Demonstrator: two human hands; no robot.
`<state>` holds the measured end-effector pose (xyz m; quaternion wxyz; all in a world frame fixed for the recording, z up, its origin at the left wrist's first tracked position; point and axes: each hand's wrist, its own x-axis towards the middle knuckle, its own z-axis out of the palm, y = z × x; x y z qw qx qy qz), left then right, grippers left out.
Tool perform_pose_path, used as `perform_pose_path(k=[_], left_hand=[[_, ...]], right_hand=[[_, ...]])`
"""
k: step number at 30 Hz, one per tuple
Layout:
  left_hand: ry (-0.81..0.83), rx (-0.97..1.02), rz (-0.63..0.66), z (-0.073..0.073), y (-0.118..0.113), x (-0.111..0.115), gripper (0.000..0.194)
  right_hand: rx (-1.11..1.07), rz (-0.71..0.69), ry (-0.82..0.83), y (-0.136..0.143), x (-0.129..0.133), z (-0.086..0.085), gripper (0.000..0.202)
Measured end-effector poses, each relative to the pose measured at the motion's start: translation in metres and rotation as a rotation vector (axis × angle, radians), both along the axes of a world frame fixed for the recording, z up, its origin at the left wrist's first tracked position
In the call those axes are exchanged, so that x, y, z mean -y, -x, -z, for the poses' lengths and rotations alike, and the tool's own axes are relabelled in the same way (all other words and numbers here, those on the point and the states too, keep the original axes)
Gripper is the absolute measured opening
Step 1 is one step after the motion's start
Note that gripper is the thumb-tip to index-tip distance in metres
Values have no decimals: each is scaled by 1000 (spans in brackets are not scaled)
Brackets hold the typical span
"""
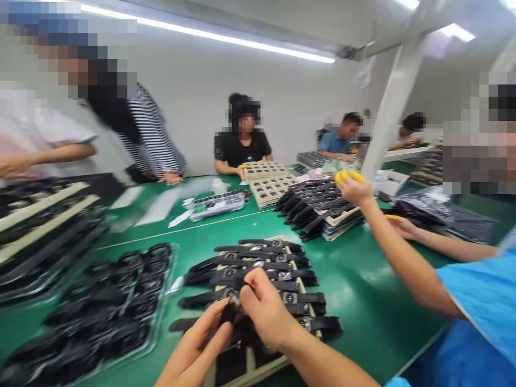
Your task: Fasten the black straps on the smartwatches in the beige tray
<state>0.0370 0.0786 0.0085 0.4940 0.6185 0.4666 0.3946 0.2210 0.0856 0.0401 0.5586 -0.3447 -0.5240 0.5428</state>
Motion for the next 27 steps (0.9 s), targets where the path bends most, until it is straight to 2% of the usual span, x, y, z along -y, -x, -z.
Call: perform_pose_path(k=[3, 6, 9, 13, 16, 19, 24, 27], left_hand=[[-166, -142, 87, -6, 0, 5, 37], [-232, -185, 172, -10, -4, 9, 36], [-292, -183, 144, -10, -9, 15, 42], [-438, -227, 63, -9, -14, 15, 18], [-415, -198, 41, -12, -16, 13, 14], [-360, -143, 42, -13, -18, 12, 13], [-226, -15, 80, -3, -25, 19, 23], [-88, 215, 47, 5, -29, 18, 28]], right_hand=[[-30, -91, 59, -3, 6, 16, 52], [61, -32, 99, -3, 15, 25, 37], [135, 22, 80, 0, 24, 30, 33], [97, 107, 87, 2, 28, 31, 30], [-51, 174, 175, 0, 25, 29, 29], [-172, 178, 241, 2, 23, 27, 30], [-20, 108, 259, 7, 27, 25, 32], [43, -16, 226, 4, 33, 21, 41]])
